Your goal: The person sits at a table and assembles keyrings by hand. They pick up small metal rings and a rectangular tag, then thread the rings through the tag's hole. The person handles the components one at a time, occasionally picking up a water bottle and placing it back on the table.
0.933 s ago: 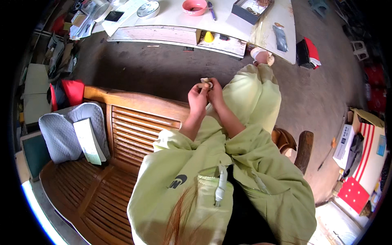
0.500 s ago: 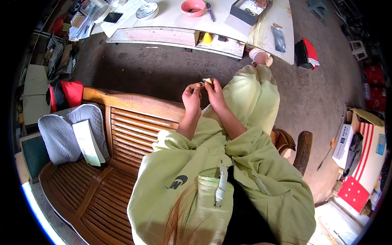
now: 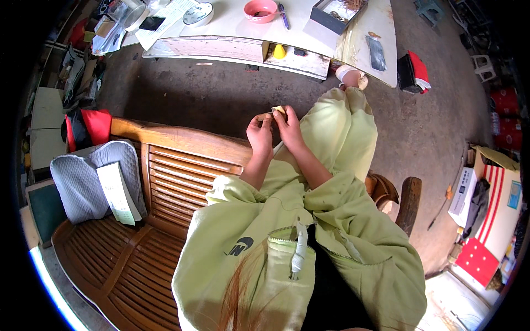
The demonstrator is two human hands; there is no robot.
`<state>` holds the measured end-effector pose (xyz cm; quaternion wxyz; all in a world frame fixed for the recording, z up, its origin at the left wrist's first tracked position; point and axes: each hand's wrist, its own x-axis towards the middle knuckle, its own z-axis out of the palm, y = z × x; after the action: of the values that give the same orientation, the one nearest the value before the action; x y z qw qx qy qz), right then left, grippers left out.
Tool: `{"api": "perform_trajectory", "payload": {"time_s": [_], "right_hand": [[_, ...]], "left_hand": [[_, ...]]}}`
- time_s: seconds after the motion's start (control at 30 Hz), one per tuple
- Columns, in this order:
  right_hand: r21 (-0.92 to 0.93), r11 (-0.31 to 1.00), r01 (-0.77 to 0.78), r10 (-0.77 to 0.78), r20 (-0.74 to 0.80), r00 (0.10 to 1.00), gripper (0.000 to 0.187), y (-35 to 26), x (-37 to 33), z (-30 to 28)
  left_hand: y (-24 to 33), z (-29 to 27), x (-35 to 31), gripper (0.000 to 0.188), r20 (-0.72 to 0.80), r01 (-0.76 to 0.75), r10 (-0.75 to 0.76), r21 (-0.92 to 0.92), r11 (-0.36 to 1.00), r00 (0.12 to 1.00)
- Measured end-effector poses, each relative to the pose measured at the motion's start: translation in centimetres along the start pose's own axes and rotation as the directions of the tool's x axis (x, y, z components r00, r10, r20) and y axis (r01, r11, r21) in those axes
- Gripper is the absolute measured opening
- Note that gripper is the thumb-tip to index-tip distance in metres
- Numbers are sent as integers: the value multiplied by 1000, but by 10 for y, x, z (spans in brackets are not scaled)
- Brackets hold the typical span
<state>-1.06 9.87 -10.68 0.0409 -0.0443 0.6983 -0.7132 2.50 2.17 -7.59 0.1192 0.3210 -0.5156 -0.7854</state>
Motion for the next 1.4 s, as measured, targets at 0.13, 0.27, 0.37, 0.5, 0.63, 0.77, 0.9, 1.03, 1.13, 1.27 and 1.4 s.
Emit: {"api": "perform_trajectory", "payload": {"time_s": [0.13, 0.27, 0.37, 0.5, 0.63, 0.77, 0.9, 1.03, 1.13, 1.27, 1.4], "right_hand": [[-89, 994, 59, -62, -34, 997, 22, -1, -3, 2], [-97, 992, 76, -79, -29, 996, 16, -4, -3, -3], [-90, 995, 52, -55, -36, 998, 16, -4, -3, -5], [-69, 998, 15, -15, -8, 1000, 24, -6, -3, -1], [-95, 994, 58, -58, 0, 998, 22, 0, -4, -1], [-54, 998, 24, -26, -30, 999, 22, -7, -4, -4], [-125, 990, 63, -65, -13, 998, 24, 2, -5, -2], [-67, 997, 28, -33, -73, 997, 24, -3, -5, -1], [-81, 996, 24, -26, -27, 999, 24, -3, -3, -3], [-137, 990, 38, -40, -8, 999, 20, -5, -6, -2], [-122, 991, 60, -63, -23, 998, 22, -6, -3, 0]], "left_hand": [[-8, -1, 0, 8, 27, -54, 53, 44, 998, 998], [-2, 3, -6, 8, 58, -59, 55, 71, 996, 997], [-5, 4, -8, 8, 74, -81, 70, 148, 986, 995], [-1, 4, -8, 6, 28, -18, 16, 82, 996, 999], [-1, 2, -4, 5, 24, -13, 12, 41, 999, 1000], [-16, 0, -5, 8, 66, -38, 31, 115, 993, 997], [0, 1, -2, 7, 18, -26, 25, 28, 999, 1000], [-20, -1, -4, 7, 82, -54, 45, 117, 992, 996], [-3, 4, -5, 7, 37, 27, -29, 64, 998, 999], [-2, 1, -8, 7, 47, 20, -23, 66, 998, 999], [-14, -2, -5, 6, 56, 36, -38, 41, 999, 998]]}}
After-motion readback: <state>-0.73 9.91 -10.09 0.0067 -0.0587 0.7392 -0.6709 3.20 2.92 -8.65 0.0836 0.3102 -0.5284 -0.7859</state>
